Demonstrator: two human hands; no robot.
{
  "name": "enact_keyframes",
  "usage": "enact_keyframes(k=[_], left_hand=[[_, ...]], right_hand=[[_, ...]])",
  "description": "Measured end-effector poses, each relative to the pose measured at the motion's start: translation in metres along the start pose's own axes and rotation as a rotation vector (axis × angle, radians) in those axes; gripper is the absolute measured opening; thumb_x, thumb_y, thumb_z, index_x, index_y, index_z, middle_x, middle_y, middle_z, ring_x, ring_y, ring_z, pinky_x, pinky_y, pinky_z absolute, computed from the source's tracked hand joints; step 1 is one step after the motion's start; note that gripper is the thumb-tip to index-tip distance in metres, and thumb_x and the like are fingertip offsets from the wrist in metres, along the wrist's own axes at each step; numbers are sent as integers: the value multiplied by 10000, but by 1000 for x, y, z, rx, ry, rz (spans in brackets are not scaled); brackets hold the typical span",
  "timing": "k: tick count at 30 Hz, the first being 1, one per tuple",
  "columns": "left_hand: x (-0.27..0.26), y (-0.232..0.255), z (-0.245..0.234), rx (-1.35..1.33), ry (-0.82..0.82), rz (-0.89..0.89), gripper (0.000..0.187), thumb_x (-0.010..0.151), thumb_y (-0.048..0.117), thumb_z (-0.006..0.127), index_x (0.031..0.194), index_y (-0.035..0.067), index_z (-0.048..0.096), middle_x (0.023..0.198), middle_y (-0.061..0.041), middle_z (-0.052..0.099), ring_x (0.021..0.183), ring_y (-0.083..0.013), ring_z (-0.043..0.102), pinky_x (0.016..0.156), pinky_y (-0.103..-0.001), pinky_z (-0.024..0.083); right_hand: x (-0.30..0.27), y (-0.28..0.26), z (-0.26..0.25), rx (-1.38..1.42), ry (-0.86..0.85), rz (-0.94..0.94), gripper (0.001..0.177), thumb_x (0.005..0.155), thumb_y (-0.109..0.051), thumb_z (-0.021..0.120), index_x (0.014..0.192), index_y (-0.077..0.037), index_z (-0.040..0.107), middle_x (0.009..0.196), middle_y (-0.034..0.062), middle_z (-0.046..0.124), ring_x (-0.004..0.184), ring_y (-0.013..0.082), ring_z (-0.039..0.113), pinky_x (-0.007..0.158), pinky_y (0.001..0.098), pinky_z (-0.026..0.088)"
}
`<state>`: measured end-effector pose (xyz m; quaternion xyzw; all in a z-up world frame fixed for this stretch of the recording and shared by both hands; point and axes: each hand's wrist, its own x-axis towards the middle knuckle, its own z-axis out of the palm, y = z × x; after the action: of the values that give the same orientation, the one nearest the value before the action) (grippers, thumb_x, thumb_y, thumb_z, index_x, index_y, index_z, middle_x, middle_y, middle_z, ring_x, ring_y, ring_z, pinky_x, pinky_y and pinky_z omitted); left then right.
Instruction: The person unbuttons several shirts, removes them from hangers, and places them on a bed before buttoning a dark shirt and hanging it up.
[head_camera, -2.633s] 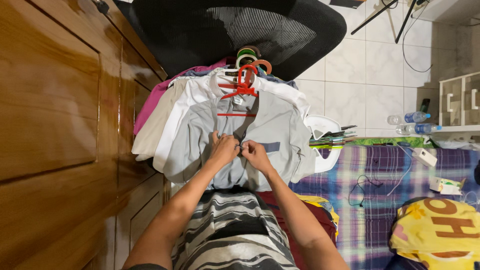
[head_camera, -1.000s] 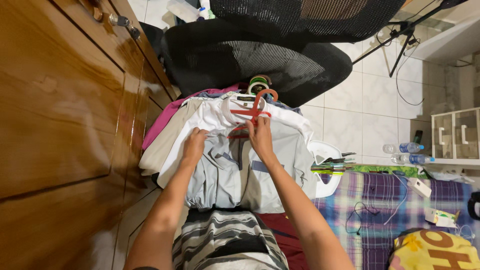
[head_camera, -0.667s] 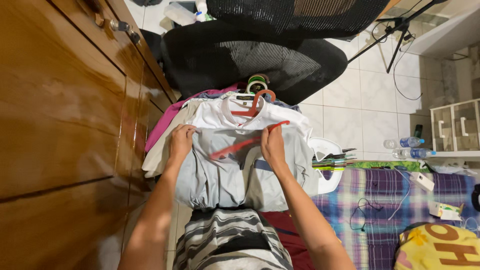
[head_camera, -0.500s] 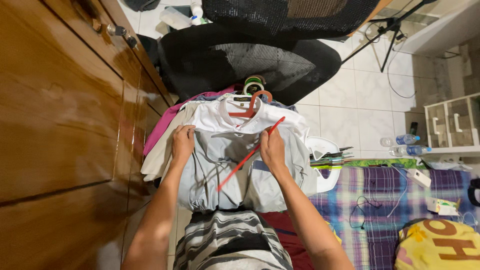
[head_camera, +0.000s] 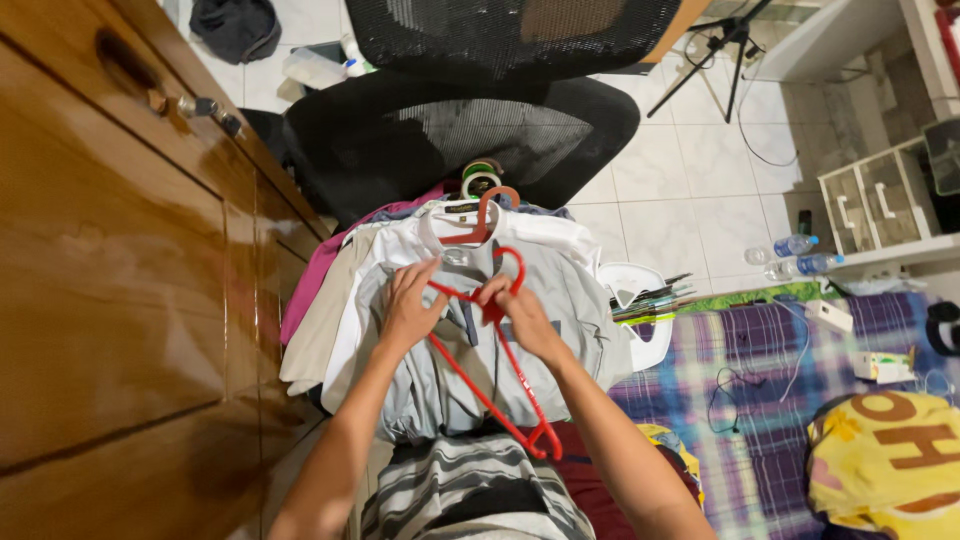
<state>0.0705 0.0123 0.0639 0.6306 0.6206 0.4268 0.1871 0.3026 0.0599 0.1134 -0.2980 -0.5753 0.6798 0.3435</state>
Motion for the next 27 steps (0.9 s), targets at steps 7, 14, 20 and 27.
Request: enact_keyframes(k=[7, 14, 20, 27], left_hand=[[-7, -3, -6, -18, -377, -57, 204, 812, 259, 756, 977, 150, 805, 946, -28, 772, 896, -242, 709, 875, -393, 532], [-4, 28, 5, -77, -823, -254, 302, 852, 336, 762, 1036, 98, 790, 882, -116, 756, 794, -268, 712, 720, -373, 546], [21, 65, 33, -147, -904, -193, 283, 875, 299, 731, 1081, 113, 788, 957, -104, 771, 836, -255, 725, 751, -356, 559], [42, 141, 91, 94, -838, 42, 269, 877, 304, 743, 1109, 184, 805, 825, -132, 675, 772, -325, 655, 705, -426, 505]], right_hand=[[-31, 16, 6, -220, 111, 105, 269, 1008, -114, 478, 1234, -15, 585, 1088, 28, 638, 843, 150, 663, 770, 317, 559], [-76, 31, -20, -445, 397, 285, 648, 950, -152, 651, 1532, -70, 379, 856, 37, 692, 749, 123, 689, 697, 288, 558], [-110, 19, -59, -479, 511, 189, 864, 914, -177, 747, 1623, -82, 263, 766, 57, 647, 674, 115, 597, 667, 301, 520], [-156, 22, -137, -457, 709, 119, 773, 845, -122, 845, 1511, -32, 462, 903, 13, 686, 647, 81, 482, 564, 266, 442]])
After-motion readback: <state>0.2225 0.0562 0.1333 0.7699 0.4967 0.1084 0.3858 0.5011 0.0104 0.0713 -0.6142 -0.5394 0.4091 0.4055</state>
